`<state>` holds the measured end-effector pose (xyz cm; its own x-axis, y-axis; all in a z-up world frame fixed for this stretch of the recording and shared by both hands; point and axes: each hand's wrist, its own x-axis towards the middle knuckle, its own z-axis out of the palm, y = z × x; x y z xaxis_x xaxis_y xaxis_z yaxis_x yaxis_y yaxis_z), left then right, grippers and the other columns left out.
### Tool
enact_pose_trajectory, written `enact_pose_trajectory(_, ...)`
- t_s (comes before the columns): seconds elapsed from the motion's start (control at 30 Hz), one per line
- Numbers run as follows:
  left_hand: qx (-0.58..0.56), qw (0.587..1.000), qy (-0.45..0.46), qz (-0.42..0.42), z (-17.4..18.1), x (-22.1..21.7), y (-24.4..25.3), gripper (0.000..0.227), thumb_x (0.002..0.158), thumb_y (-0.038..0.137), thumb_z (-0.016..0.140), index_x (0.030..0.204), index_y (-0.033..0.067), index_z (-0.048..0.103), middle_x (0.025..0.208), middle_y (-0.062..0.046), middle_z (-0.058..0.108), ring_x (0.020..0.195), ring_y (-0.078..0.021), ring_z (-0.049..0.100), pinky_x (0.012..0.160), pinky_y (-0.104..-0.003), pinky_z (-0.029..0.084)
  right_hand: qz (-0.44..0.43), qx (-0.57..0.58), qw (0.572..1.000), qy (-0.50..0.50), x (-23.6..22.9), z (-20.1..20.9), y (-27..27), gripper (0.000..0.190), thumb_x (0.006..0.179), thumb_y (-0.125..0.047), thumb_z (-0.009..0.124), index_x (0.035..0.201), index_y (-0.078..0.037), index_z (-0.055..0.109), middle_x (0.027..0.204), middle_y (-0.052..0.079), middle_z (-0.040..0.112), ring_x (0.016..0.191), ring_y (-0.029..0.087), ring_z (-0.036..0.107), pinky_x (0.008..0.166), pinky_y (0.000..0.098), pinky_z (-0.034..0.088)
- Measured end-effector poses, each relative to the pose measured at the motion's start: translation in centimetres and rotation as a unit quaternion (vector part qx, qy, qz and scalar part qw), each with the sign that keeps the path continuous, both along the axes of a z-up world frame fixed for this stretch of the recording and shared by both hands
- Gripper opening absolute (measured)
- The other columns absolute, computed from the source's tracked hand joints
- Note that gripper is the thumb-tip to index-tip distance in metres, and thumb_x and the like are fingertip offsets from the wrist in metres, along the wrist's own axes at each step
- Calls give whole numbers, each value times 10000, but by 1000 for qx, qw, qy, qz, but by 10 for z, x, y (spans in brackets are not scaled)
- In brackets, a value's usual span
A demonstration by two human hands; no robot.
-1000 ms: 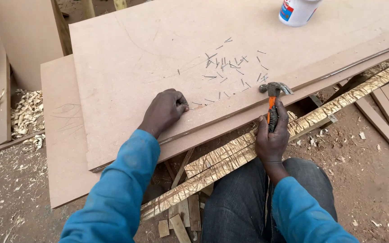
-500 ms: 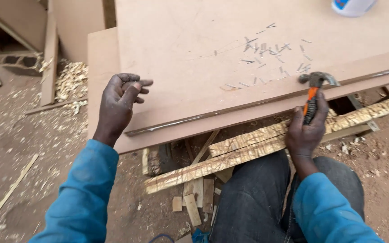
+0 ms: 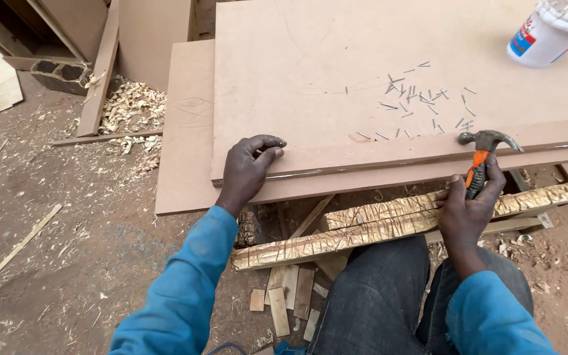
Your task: Nailing a thin wooden strip onto a larger wooden panel using a hammer and small nails in a workshop environment.
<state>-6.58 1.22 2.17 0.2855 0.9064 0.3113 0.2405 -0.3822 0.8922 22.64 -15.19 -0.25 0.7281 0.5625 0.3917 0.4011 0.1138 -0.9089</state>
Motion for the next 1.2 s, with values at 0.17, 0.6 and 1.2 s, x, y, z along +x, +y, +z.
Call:
enact_pose_trajectory(0.17,-31,999,-17,-32,7,9,-4,176,844,162,548,842,121,719,927,6,731,924,-131,671,840,-288,531,23,-39,999,26,-28,29,-8,491,1013,-30,463,1479,-97,322,834,43,427,597,118,435,450,250,414)
enact_pose_trajectory(0.6,20,988,148,-47,-3,2,3,159,887,221,610,976,201,740,932,-123,647,1024,-318,610,925,-379,445,294,31,938,-181,-122,83,-3,508,901,15,530,1394,-58,431,764,151,576,464,143,544,416,275,487)
enact_pose_trajectory(1.2,116,983,130,-56,-11,1,8,115,891,190,633,926,192,742,736,-71,641,958,-245,609,896,-360,419,308,-75,922,-220,-137,54,28,478,913,-44,544,1379,-103,457,1139,298,621,550,234,571,445,290,432)
